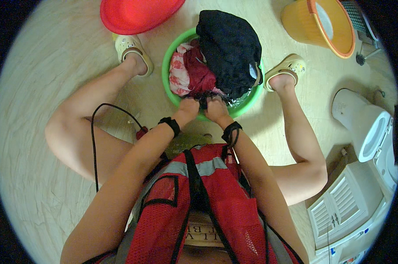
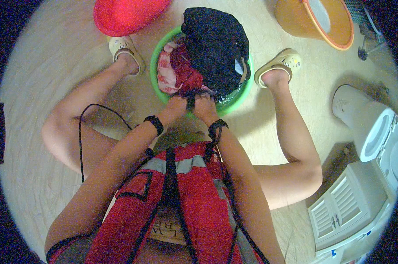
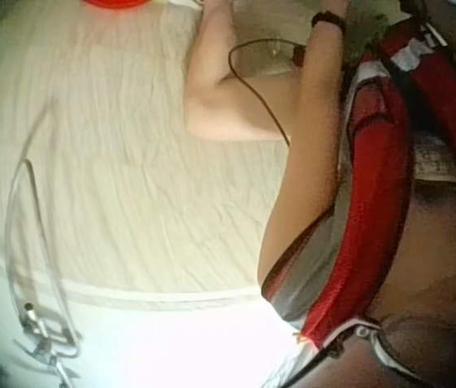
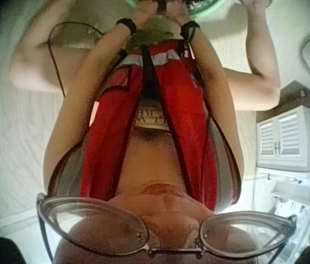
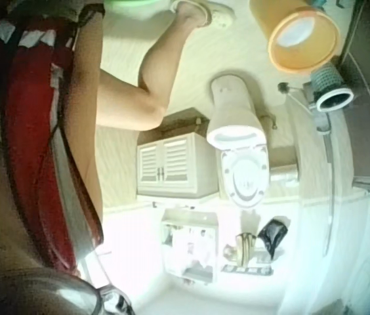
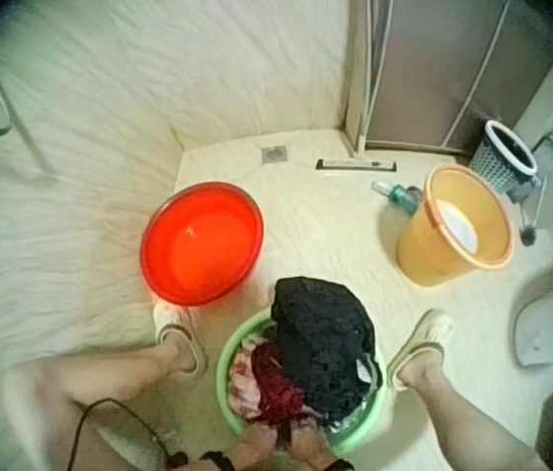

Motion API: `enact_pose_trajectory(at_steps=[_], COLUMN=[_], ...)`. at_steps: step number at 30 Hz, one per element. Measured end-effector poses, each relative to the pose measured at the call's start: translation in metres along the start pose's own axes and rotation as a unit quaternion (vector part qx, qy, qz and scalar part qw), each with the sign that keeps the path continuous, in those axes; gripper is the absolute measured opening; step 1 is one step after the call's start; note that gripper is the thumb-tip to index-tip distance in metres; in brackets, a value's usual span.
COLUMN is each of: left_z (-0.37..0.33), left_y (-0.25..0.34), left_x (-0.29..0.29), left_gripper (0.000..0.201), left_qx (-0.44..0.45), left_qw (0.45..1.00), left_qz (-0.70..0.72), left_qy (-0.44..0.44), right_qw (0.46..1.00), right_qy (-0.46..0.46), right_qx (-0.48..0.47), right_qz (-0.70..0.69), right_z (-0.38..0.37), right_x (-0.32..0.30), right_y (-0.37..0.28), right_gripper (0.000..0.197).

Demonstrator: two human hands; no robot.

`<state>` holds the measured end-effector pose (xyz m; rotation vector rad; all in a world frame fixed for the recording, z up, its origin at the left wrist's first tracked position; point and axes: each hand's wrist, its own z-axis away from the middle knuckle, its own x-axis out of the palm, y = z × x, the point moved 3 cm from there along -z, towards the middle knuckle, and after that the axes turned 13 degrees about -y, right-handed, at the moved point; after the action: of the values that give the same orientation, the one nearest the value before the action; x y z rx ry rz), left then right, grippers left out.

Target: The person sits on the floor and hand-washes several pieces of clothing in a green basin filled with water. They scrub and rinse a black garment, a red garment, and a patterned cloth, then wring out the excess water and place the items into a red basin.

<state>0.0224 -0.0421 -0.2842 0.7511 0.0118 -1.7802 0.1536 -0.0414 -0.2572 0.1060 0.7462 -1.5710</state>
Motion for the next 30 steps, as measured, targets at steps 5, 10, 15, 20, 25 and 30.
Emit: enact_pose_trajectory(at_steps=[5,10,15,20,25,30], left_z=[0.021,0.037,0.046,0.094,0.147,0.173], left_y=[-0.01,-0.027,-0.033,-0.001,0.039,0.063], left_x=[-0.024,-0.032,-0.06,-0.13,-0.165,-0.184], left_gripper=[0.014,0.015,0.017,0.021,0.02,0.022], left_qx=[-0.014,-0.021,0.024,0.097,0.2,0.211], left_qw=[1.0,0.997,0.996,0.984,0.963,0.969], left_qz=[0.008,-0.016,0.033,0.124,0.176,0.13], left_qy=[0.004,0.066,0.082,0.079,0.027,-0.006], right_qw=[0.994,0.961,0.958,0.977,0.975,0.977], right_qy=[0.092,-0.04,0.061,0.028,0.021,0.013], right_qx=[-0.037,-0.099,-0.222,-0.193,-0.215,-0.211], right_qz=[0.043,-0.256,-0.172,-0.087,-0.056,-0.026], right_z=[0.027,0.052,0.103,0.157,0.19,0.197], right_x=[0.007,-0.035,-0.105,-0.151,-0.163,-0.162], right_y=[0.003,0.01,0.006,-0.017,-0.034,-0.047], right_gripper=[0.027,0.04,0.029,0.029,0.03,0.031])
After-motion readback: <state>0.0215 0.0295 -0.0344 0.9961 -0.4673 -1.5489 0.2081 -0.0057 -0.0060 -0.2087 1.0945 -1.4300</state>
